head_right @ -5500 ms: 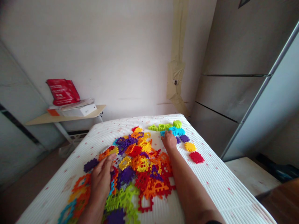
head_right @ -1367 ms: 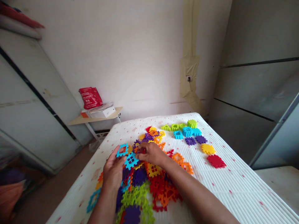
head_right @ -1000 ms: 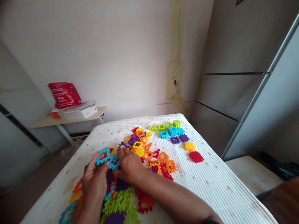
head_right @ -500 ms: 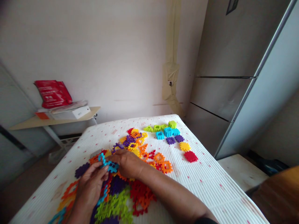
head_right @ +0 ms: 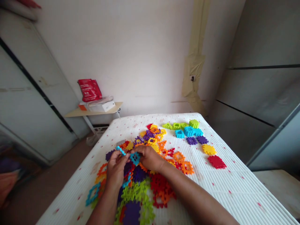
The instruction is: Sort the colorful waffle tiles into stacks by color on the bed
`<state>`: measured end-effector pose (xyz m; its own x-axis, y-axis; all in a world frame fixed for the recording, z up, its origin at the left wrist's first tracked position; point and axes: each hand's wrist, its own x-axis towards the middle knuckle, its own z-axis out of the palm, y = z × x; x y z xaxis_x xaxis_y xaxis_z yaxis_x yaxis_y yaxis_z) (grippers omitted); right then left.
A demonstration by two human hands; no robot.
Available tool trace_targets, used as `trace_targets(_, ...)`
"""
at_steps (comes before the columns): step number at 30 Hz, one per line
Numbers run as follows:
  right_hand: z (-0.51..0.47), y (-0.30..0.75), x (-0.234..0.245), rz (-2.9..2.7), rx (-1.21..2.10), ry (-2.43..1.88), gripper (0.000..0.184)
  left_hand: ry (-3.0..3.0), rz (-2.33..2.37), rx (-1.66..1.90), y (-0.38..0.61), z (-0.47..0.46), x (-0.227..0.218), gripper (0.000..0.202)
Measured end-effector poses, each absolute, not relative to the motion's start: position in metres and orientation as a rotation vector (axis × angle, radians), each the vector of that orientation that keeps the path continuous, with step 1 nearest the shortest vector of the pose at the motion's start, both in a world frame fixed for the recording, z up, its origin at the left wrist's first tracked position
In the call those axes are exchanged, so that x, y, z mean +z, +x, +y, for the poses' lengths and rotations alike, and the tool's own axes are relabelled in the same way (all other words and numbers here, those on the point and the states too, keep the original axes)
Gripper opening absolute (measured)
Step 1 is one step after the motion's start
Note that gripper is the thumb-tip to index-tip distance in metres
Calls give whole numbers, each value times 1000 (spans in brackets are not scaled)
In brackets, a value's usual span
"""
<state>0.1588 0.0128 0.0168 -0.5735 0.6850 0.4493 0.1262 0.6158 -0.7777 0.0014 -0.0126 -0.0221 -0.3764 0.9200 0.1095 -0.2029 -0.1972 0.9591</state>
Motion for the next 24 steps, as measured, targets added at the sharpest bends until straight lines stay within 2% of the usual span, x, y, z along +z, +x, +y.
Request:
trace_targets(5, 10, 157, 18, -1951, 1138, -641, 54, 958, 1164, 1670, 1, -15, -20, 29)
trace_targets(8, 12, 156, 16, -1938, 1155, -639, 55, 911, 1136, 1682, 1, -14, -19, 30)
trace_targets(11, 13, 157, 15, -1985, 882, -784, 54, 814, 1148, 1762, 0, -12, -19, 32)
trace_targets(15, 8, 157, 18, -2097, 498, -926, 38, 729, 1203, 1864, -2, -10, -21, 35)
trace_targets(24, -3, 151, 24, -2279, 298, -1019, 38, 717, 1202, 1880, 3, -10, -16, 39)
